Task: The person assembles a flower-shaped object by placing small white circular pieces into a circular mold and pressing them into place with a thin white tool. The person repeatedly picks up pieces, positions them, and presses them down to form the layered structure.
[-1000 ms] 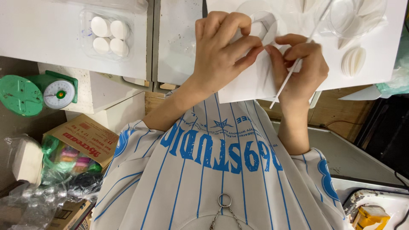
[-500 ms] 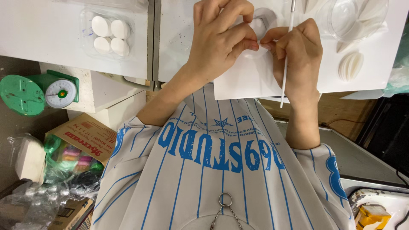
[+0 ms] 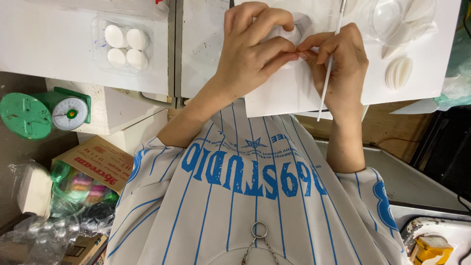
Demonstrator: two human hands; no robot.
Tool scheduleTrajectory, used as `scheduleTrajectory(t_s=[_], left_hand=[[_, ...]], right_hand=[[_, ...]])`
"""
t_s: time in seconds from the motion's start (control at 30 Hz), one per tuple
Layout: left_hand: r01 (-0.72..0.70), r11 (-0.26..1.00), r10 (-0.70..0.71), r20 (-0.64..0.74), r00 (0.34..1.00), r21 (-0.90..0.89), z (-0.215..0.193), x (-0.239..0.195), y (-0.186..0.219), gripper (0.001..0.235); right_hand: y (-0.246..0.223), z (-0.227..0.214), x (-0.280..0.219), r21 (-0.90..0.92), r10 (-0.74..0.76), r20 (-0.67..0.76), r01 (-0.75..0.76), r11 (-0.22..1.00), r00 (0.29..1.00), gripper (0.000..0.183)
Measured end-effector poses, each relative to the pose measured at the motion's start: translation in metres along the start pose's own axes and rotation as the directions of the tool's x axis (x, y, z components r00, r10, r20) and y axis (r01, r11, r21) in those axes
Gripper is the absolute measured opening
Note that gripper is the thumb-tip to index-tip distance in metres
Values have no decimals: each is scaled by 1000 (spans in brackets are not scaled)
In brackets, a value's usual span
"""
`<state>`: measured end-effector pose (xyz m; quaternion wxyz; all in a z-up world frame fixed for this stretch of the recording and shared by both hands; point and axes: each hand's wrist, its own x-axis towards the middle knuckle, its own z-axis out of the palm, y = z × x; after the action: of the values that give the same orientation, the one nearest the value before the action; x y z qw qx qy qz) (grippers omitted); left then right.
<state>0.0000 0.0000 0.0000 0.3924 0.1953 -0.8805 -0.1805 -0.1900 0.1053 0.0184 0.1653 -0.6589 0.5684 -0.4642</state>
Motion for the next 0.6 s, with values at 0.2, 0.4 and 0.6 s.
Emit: scheduleTrajectory(t_s=[0.2,0.4,0.6], left_hand=[[-17,998,15,-45,999,-64,-4,4,-11,25],[0,992,11,87,996,-127,-7,8,-23,21],[-21,959,68,160,985,-284,-17,20,-34,20]], right_hand=[[2,-1,0,73,12,-7,-11,997,1000,42],[5,-4,0,67,28,27,-30,997,999,44],[14,-12,-9,113,-31,-2,31,993,1000,25]])
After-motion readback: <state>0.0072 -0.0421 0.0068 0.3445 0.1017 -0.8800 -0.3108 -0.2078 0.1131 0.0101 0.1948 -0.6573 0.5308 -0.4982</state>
